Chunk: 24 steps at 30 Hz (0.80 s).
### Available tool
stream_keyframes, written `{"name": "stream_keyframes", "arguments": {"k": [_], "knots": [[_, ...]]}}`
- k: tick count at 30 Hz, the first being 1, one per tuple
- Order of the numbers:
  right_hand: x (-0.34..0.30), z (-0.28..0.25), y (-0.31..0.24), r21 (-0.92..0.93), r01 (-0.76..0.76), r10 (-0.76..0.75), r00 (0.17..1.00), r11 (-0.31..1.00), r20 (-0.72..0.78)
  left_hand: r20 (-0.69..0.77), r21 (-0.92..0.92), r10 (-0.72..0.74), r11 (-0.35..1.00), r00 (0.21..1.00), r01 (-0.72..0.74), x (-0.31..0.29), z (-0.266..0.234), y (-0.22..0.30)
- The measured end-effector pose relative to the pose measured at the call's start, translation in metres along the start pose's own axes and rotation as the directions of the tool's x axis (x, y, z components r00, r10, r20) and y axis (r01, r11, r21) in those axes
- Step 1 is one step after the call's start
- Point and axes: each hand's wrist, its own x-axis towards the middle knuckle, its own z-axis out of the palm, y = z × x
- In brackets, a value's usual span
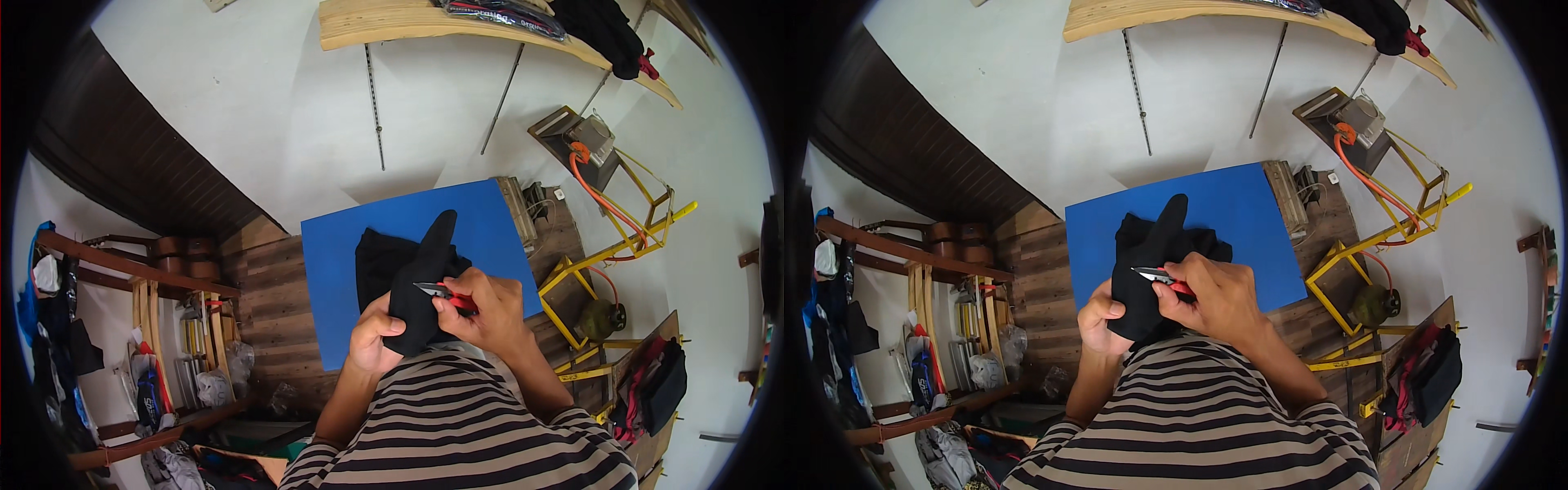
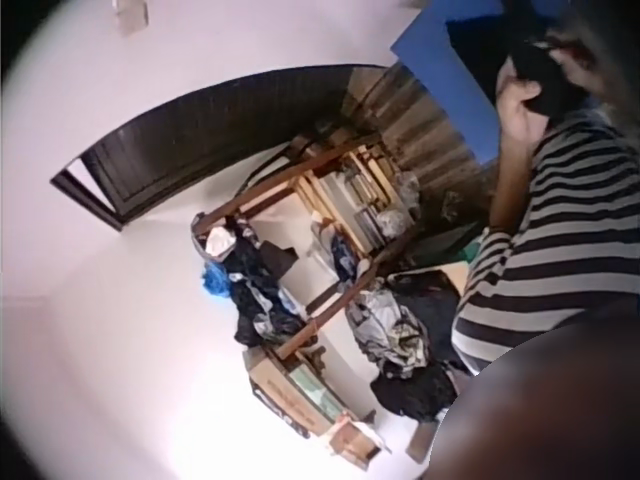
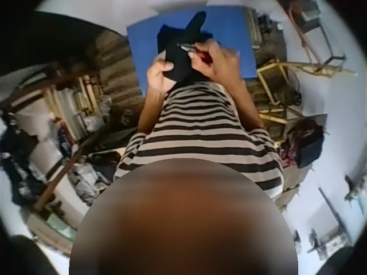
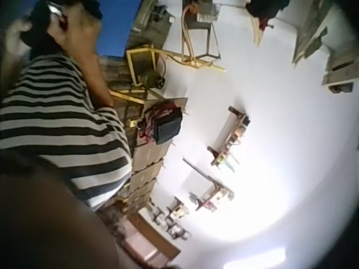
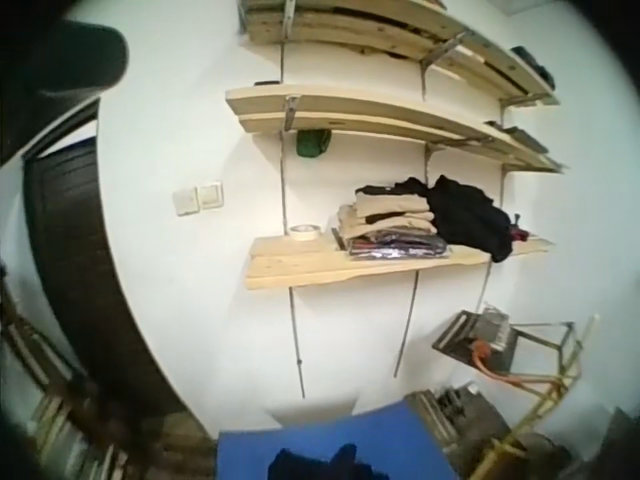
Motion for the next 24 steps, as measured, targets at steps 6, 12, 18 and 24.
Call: {"name": "stream_keyframes", "arguments": {"k": [6, 12, 18, 24], "knots": [[-0.0032, -0.0020, -0.0012, 0.058, -0.070, 0.076, 0.991, 0.996, -0.108, -0.012, 0.035, 0.013, 0.999, 1.000, -0.012, -0.0038, 0.0061, 0.0007], [-0.0037, -0.0041, -0.0020, 0.029, 0.013, -0.011, 0.998, 0.999, -0.069, 0.004, 0.023, 0.004, 1.000, 1.000, -0.004, -0.0051, 0.0006, -0.0013], [-0.0057, -0.0031, -0.0050, -0.016, 0.020, -0.021, 0.996, 1.000, -0.082, 0.004, 0.035, -0.010, 0.999, 1.000, 0.009, -0.0086, 0.0023, -0.0042], [-0.0050, -0.0069, -0.0077, -0.043, 0.038, -0.041, 0.996, 0.998, -0.074, -0.007, 0.041, -0.009, 0.999, 1.000, 0.010, -0.0091, 0.0083, -0.0035]]}}
